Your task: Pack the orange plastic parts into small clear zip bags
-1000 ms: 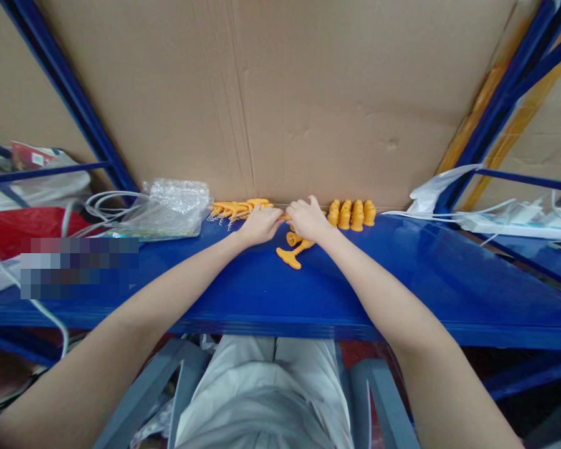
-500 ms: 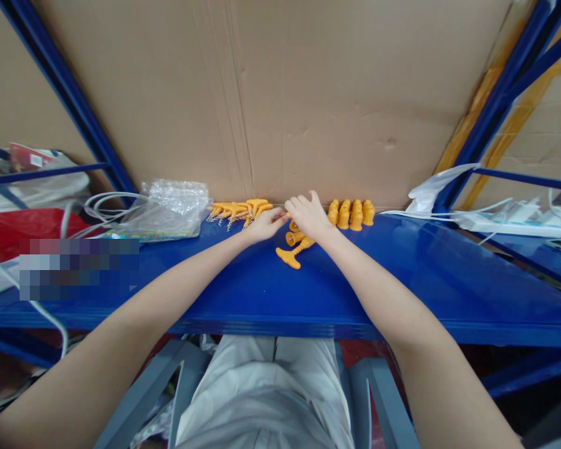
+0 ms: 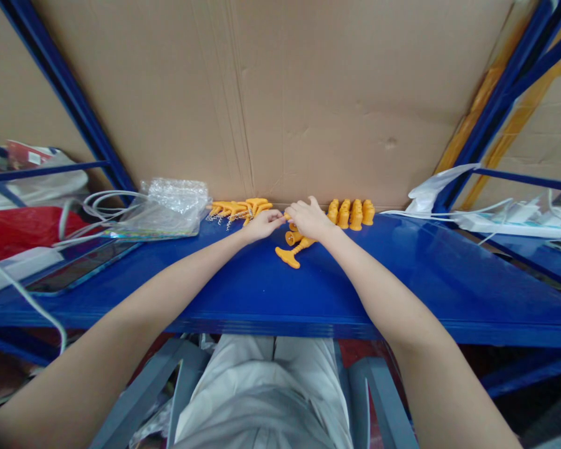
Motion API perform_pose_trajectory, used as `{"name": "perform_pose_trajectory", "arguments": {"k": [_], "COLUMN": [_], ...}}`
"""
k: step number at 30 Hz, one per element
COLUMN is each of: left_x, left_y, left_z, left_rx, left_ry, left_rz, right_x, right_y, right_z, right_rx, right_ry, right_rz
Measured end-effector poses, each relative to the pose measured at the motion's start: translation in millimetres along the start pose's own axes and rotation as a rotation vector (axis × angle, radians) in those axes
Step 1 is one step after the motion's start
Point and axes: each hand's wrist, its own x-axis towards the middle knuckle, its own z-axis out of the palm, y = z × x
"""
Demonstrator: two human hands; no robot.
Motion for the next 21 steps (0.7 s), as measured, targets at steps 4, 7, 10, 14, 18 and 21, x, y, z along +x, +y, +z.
{"name": "perform_pose_trajectory", "arguments": {"k": [4,7,10,14,18,21], "left_x": [0.1,-0.5,-0.9,0.1,0.6,-0.5], "left_y": [0.9,-1.6,-8.3,-18.8,-20.6,-15.6], "left_z": [0.2,-1.4,-6.0,-13.4,-19.6,-23.4], "left_rx": [-0.013,-0.033,-0.046,-0.037,0.111,0.270], "left_ry": [-0.001,-0.005,0.049,0.195,0.331,0.400], "left_rz": [0.005,-0.033,-0.072,-0.031,-0.032,0.008], "right_x": [1.2,-1.8,-8.0,-18.8,-30.3,-36.3], "right_y": [-0.4,8.9,28.2,58.1,79.8,90.4], "right_z": [-5.6,-7.9,-7.3,-11.5,-24.0,-28.4], "right_rx": [-0.048,-0.077,-0.079,-0.042,-0.021,0.042], "right_ry": [0.007,0.072,0.167,0.318,0.211,0.000], "right_rz": [0.033,0.095,0.227,0.484,0.801,0.984]}}
